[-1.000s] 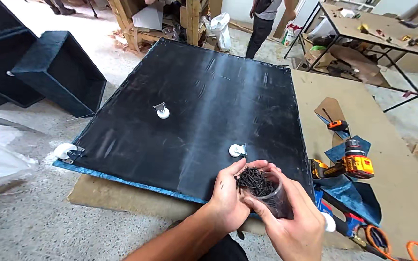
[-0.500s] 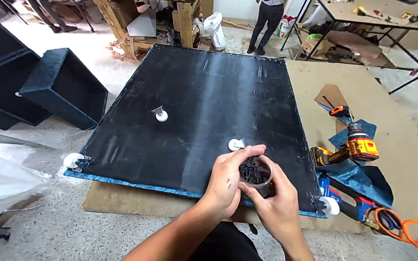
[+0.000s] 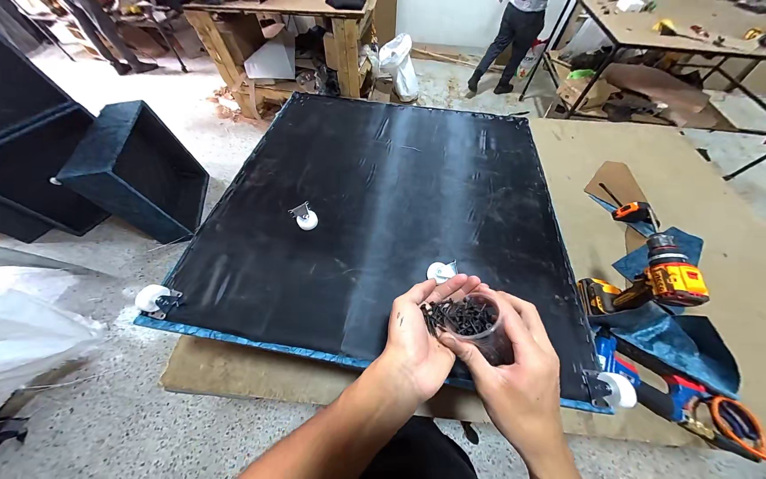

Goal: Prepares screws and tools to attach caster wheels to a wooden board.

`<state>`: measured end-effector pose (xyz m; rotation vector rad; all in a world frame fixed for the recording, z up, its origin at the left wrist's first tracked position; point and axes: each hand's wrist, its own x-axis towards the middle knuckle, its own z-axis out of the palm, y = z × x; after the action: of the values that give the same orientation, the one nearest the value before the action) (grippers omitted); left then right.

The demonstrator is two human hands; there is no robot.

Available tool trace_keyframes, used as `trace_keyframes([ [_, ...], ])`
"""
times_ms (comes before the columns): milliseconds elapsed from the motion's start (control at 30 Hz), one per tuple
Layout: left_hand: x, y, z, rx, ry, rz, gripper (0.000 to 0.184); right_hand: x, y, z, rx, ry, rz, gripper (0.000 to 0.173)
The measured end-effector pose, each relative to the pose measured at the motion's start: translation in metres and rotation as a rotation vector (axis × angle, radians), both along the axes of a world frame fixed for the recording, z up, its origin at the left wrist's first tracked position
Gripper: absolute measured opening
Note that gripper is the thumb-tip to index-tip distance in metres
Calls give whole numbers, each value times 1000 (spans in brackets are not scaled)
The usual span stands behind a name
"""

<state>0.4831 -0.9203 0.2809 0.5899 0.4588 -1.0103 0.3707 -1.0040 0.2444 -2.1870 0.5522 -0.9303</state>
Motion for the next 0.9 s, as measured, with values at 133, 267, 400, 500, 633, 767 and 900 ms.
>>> trace_keyframes([
  [133,0,0,-4,-2,-8,-23,51,-1,-2,8,-83,49,21,71],
  [267,2,-1,-4,-11,-14,-36,51,-3,-3,16,-156,54,21,71],
  [400,-2,-1,-3,-5,-11,-68,50,-8,-4,19,-190,74,8,71],
  [500,-8,1,-2,-1,-17,-118,50,-15,-2,22,-221,92,-1,71],
  [633,-16,-1,-9,22,14,-156,43,-20,-2,23,-254,155,5,70],
  [767,-18,0,-15,27,41,-154,41,-23,-4,18,-252,175,10,69],
  [900,-12,5,-11,-64,-17,-157,54,-23,-11,5,-33,12,82,69],
])
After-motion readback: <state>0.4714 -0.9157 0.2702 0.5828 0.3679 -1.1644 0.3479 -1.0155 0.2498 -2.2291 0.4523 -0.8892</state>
